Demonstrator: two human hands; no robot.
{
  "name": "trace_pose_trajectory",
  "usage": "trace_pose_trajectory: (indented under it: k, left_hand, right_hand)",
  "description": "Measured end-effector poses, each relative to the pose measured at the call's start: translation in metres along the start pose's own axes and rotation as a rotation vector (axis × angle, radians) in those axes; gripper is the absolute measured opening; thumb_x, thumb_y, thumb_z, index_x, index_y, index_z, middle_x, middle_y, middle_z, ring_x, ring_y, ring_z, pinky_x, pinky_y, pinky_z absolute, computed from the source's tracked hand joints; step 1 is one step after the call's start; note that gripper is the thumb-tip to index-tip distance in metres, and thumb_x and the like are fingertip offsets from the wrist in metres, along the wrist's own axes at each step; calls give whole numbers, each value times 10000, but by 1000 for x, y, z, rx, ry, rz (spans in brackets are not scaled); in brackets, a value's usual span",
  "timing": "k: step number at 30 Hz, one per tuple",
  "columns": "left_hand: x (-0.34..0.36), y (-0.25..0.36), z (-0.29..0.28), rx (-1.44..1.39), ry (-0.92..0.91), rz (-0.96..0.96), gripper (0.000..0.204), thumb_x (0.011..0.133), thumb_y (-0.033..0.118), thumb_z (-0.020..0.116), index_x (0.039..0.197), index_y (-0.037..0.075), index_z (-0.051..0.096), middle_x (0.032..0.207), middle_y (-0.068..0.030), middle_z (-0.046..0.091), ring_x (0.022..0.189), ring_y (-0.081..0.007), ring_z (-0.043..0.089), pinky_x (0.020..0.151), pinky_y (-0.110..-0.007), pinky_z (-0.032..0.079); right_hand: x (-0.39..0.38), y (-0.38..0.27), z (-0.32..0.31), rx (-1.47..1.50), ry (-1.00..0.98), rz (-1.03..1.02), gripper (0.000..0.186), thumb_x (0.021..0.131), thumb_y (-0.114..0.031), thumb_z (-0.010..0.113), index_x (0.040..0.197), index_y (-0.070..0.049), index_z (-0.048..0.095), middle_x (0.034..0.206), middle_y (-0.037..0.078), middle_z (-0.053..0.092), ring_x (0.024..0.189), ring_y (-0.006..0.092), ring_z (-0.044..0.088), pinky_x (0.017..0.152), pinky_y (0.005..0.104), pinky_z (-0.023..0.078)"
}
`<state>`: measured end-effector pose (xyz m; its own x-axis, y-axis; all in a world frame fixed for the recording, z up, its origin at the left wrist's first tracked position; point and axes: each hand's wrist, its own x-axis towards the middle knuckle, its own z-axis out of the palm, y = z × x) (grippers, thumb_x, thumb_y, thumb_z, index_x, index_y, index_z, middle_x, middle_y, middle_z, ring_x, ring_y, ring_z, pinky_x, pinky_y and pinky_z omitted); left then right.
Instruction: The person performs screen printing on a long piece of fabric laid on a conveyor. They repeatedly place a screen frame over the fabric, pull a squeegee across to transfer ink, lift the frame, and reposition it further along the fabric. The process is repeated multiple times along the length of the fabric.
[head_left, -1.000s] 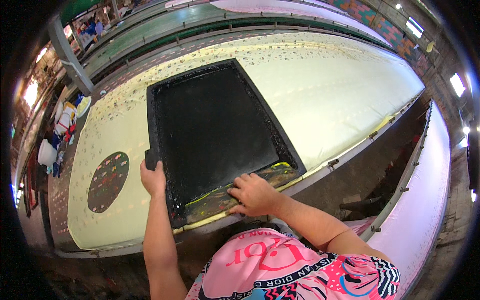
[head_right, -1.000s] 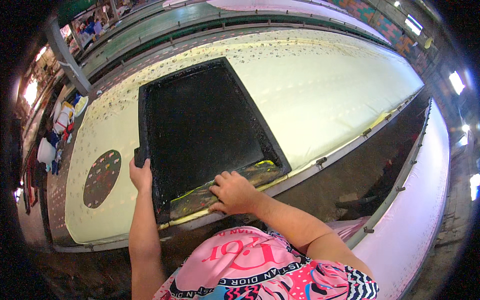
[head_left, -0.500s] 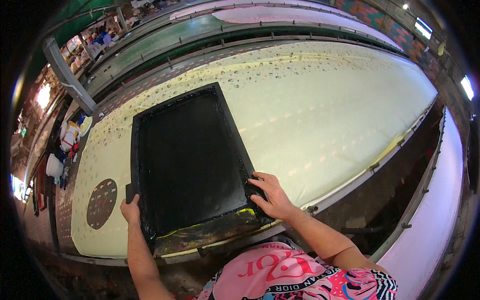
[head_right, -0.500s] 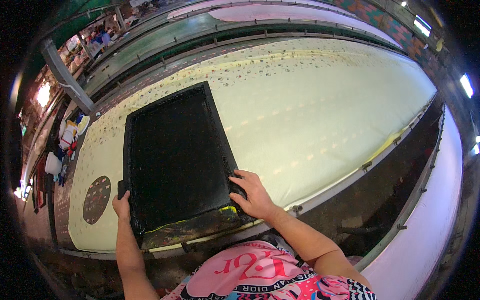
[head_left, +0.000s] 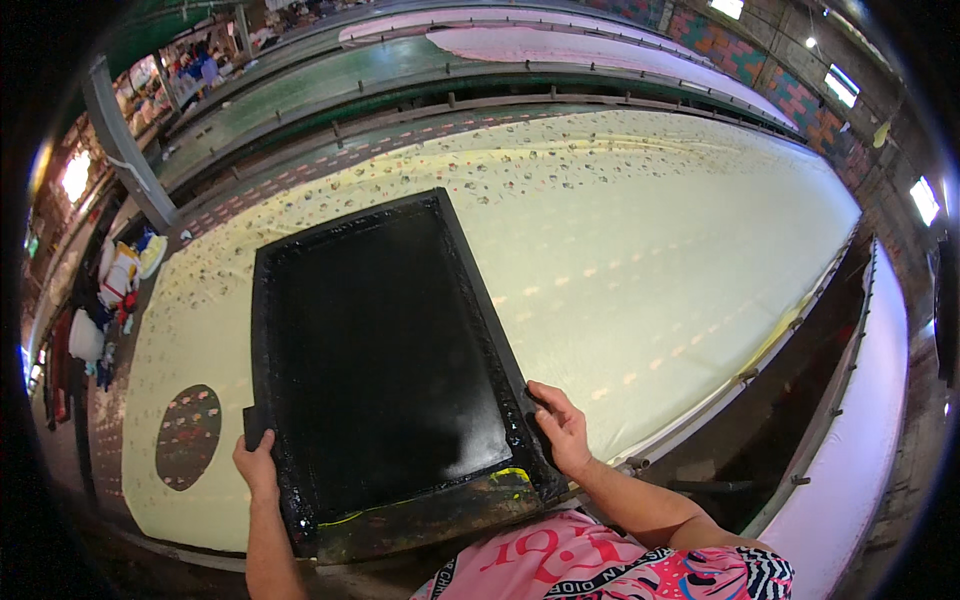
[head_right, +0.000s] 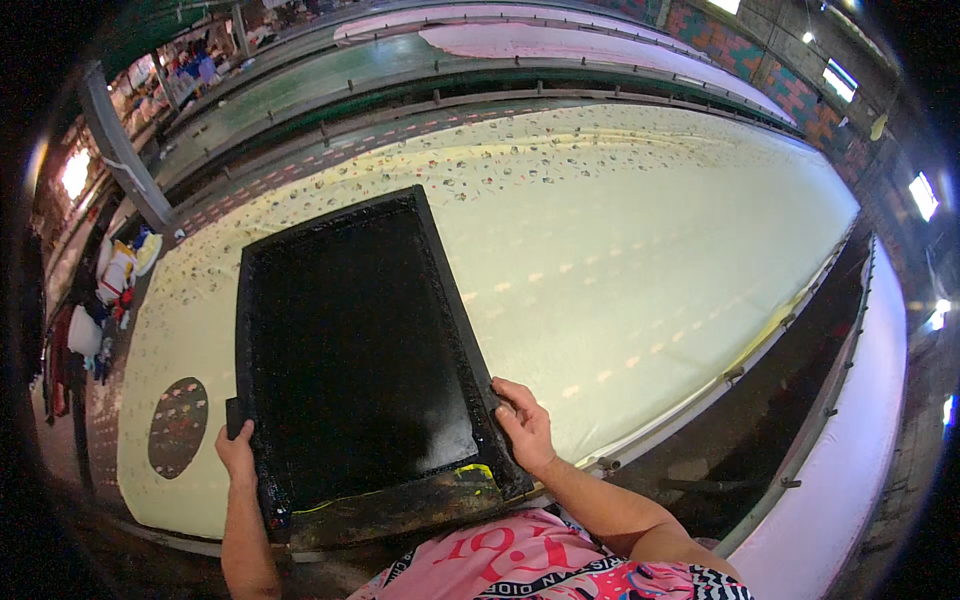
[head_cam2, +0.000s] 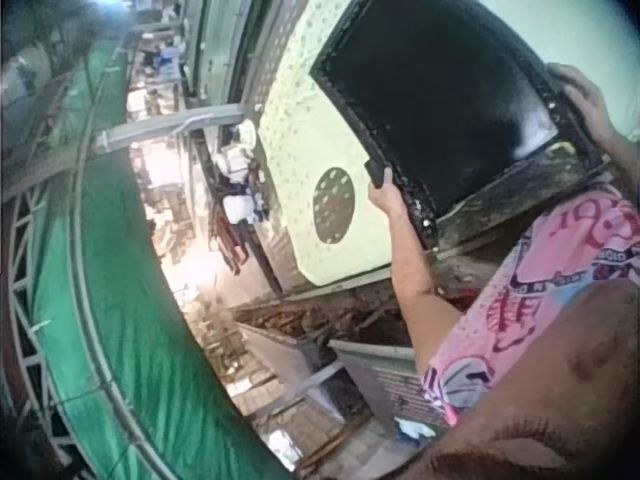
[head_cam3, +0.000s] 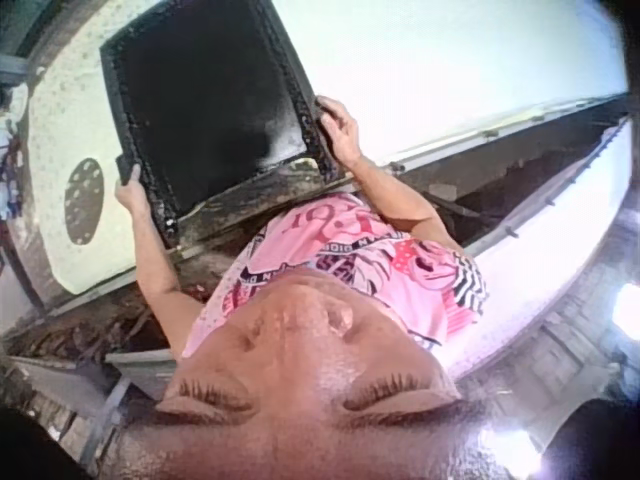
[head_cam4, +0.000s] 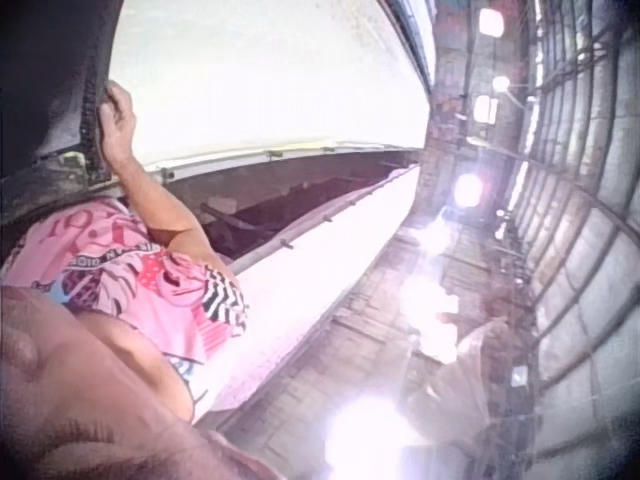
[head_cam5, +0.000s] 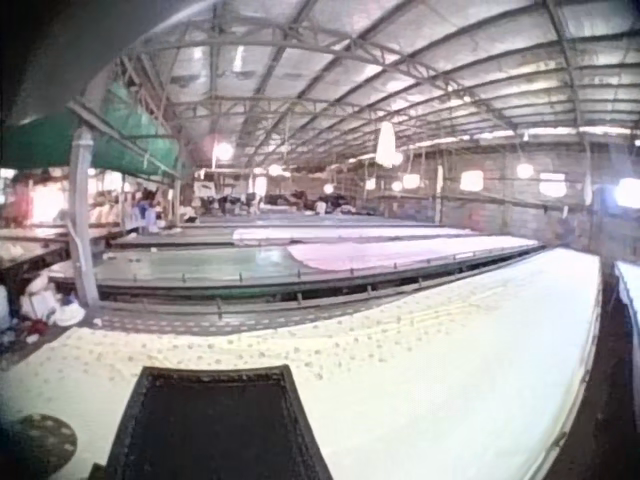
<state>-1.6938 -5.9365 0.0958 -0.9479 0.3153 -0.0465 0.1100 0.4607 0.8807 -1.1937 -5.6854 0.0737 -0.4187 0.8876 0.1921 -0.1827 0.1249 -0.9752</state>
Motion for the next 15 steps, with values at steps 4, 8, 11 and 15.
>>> trace_pose_trajectory:
  k: [4,8,11,15]
  left_hand:
    - [-1,-2,-3,-121,-30,-14,196,970,83,836,1107,-32,757,990,-80,773,861,-190,692,831,-356,547]
    - [4,-3,-5,-152,-60,-49,201,993,93,807,1136,-39,758,1025,-82,776,880,-197,701,848,-361,558]
    - [12,-4,-3,-166,-89,-45,229,985,114,812,1137,-50,761,1019,-91,776,874,-206,702,835,-369,567]
    - [23,-11,-18,-111,-42,-51,268,978,121,815,1173,-60,780,1027,-108,782,868,-235,733,817,-381,595]
  right_hand:
    - [-3,1,-3,205,93,165,531,1168,-297,605,1576,39,566,1620,180,598,1514,291,554,1290,458,400]
    - [3,-20,6,284,42,260,616,1158,-362,623,1610,46,527,1611,187,603,1472,275,588,1248,424,450]
    - [10,-46,12,382,10,241,676,1141,-392,653,1630,51,505,1587,182,621,1422,258,621,1226,408,467]
    - [22,-68,16,383,-52,149,545,1152,-278,630,1613,3,555,1613,140,604,1504,212,525,1289,391,363]
